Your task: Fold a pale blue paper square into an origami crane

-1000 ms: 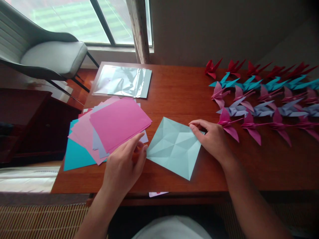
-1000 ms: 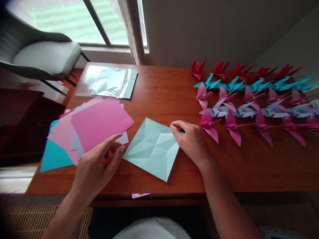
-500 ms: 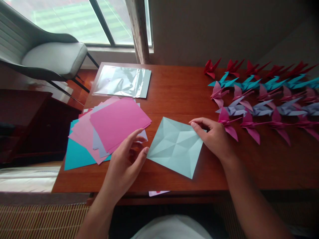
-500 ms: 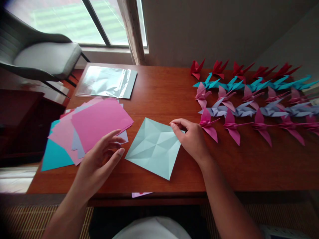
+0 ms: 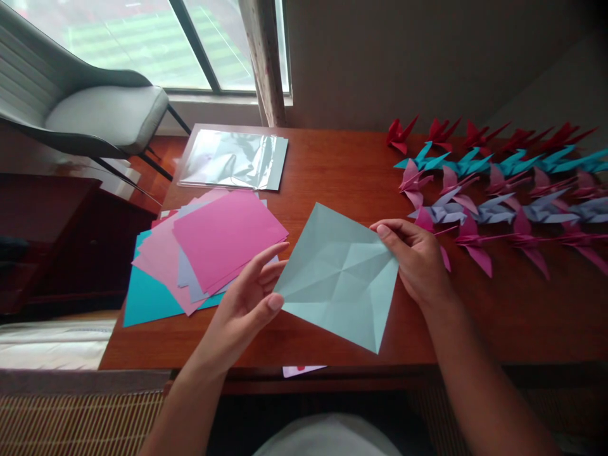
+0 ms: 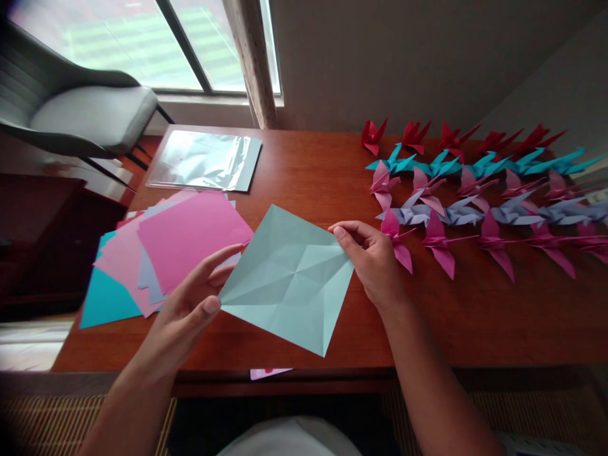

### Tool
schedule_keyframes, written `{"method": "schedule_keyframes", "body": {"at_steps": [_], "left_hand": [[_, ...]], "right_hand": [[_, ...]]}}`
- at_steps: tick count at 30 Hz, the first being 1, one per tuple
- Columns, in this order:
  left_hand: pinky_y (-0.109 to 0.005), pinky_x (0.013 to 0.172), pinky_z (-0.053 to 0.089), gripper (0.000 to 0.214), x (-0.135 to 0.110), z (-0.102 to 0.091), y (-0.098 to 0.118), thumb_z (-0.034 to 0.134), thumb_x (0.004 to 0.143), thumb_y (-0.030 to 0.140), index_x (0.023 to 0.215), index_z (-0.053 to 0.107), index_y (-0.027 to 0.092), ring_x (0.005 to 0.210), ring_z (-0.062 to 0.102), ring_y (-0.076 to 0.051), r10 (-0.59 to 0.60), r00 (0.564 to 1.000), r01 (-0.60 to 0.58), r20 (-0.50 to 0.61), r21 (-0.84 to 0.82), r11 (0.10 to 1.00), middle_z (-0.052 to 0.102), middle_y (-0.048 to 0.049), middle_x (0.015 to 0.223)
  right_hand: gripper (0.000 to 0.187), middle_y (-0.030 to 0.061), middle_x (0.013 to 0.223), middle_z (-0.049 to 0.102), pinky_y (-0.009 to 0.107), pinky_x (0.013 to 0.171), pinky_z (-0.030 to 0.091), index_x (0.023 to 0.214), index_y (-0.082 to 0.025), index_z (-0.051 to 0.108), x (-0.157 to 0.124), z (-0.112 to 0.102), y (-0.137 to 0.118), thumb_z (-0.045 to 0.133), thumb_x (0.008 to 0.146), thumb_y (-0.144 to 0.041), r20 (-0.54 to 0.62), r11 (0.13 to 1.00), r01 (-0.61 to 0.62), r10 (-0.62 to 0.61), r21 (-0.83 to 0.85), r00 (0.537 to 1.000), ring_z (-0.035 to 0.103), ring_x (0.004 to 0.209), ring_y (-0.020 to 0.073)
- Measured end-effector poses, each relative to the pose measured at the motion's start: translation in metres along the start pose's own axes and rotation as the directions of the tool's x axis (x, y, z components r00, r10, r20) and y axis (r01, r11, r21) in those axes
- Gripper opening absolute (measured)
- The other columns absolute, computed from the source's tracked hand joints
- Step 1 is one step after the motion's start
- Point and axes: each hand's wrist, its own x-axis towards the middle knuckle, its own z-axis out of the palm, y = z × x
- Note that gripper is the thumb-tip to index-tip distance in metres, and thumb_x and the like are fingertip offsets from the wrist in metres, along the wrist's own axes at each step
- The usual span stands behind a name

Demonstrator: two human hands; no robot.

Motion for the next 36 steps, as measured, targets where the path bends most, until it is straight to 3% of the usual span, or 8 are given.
{"method": "schedule_keyframes", "body": {"at_steps": [3, 6, 10, 18, 23, 31, 36], "left_hand": [[-0.043, 0.088, 0.061, 0.089, 0.0, 0.004, -0.002, 0.072, 0.078, 0.066, 0.153, 0.041, 0.03, 0.118, 0.066, -0.037, 0.005, 0.997, -0.004, 0.072, -0.016, 1.0, 0.062, -0.0171, 0.138], [-0.043, 0.09, 0.061, 0.09, 0.0, 0.007, -0.005, 0.077, 0.078, 0.058, 0.155, 0.037, 0.035, 0.122, 0.064, -0.036, 0.049, 0.993, -0.059, 0.11, 0.089, 0.994, 0.057, -0.0137, 0.147], [-0.045, 0.097, 0.058, 0.093, 0.001, 0.009, -0.009, 0.079, 0.08, 0.05, 0.158, 0.029, 0.038, 0.13, 0.059, -0.034, 0.141, 0.987, -0.151, 0.072, 0.154, 0.977, 0.046, -0.0103, 0.157], [-0.044, 0.1, 0.056, 0.085, 0.004, 0.012, -0.019, 0.079, 0.08, 0.047, 0.154, 0.04, 0.031, 0.131, 0.058, -0.034, 0.148, 0.989, -0.148, 0.015, 0.194, 0.97, 0.052, -0.0139, 0.152], [-0.042, 0.102, 0.055, 0.087, 0.006, 0.016, -0.022, 0.077, 0.084, 0.043, 0.157, 0.031, 0.033, 0.138, 0.052, -0.033, 0.187, 0.982, -0.188, 0.022, 0.212, 0.959, 0.04, -0.0131, 0.161], [-0.04, 0.101, 0.056, 0.09, 0.01, 0.015, -0.015, 0.084, 0.077, 0.037, 0.154, 0.038, 0.035, 0.13, 0.059, -0.032, 0.208, 0.97, -0.234, 0.124, 0.265, 0.935, 0.051, -0.0106, 0.153], [-0.037, 0.101, 0.054, 0.076, 0.014, 0.017, -0.013, 0.083, 0.079, 0.03, 0.147, 0.049, 0.032, 0.122, 0.065, -0.028, 0.208, 0.972, -0.231, 0.109, 0.282, 0.931, 0.063, -0.008, 0.141]], "right_hand": [[0.021, 0.0045, 0.096, 0.079, 0.035, 0.072, 0.061, 0.094, -0.025, 0.073, 0.0, 0.001, 0.001, 0.068, 0.088, -0.044, 0.002, 1.0, -0.006, 0.006, 0.016, 1.0, 0.074, 0.087, 0.0224], [0.019, 0.0038, 0.095, 0.078, 0.035, 0.073, 0.061, 0.093, -0.025, 0.073, 0.0, 0.002, 0.001, 0.069, 0.088, -0.043, -0.001, 1.0, -0.011, 0.011, 0.023, 1.0, 0.074, 0.087, 0.0222], [0.017, 0.0037, 0.096, 0.078, 0.035, 0.074, 0.06, 0.092, -0.025, 0.073, 0.0, 0.003, 0.0, 0.07, 0.087, -0.042, 0.006, 0.998, -0.024, 0.023, 0.053, 1.0, 0.074, 0.088, 0.0223], [0.023, 0.0037, 0.094, 0.078, 0.034, 0.073, 0.06, 0.093, -0.024, 0.074, -0.001, 0.004, 0.002, 0.069, 0.087, -0.046, 0.018, 1.0, -0.008, 0.008, 0.013, 1.0, 0.073, 0.086, 0.0218], [0.019, 0.0029, 0.094, 0.078, 0.032, 0.074, 0.06, 0.092, -0.025, 0.074, -0.002, 0.005, -0.001, 0.068, 0.089, -0.042, 0.027, 0.999, 0.026, -0.025, -0.028, 0.999, 0.073, 0.086, 0.0209], [0.019, 0.0022, 0.093, 0.078, 0.032, 0.075, 0.059, 0.092, -0.025, 0.075, -0.003, 0.005, -0.003, 0.069, 0.088, -0.043, 0.039, 1.0, -0.006, 0.006, 0.006, 0.999, 0.073, 0.087, 0.0212], [0.021, 0.0013, 0.087, 0.077, 0.029, 0.066, 0.056, 0.091, -0.026, 0.075, -0.004, 0.005, -0.005, 0.068, 0.089, -0.045, 0.064, 0.998, -0.04, 0.038, 0.038, 0.997, 0.071, 0.079, 0.0199]]}}
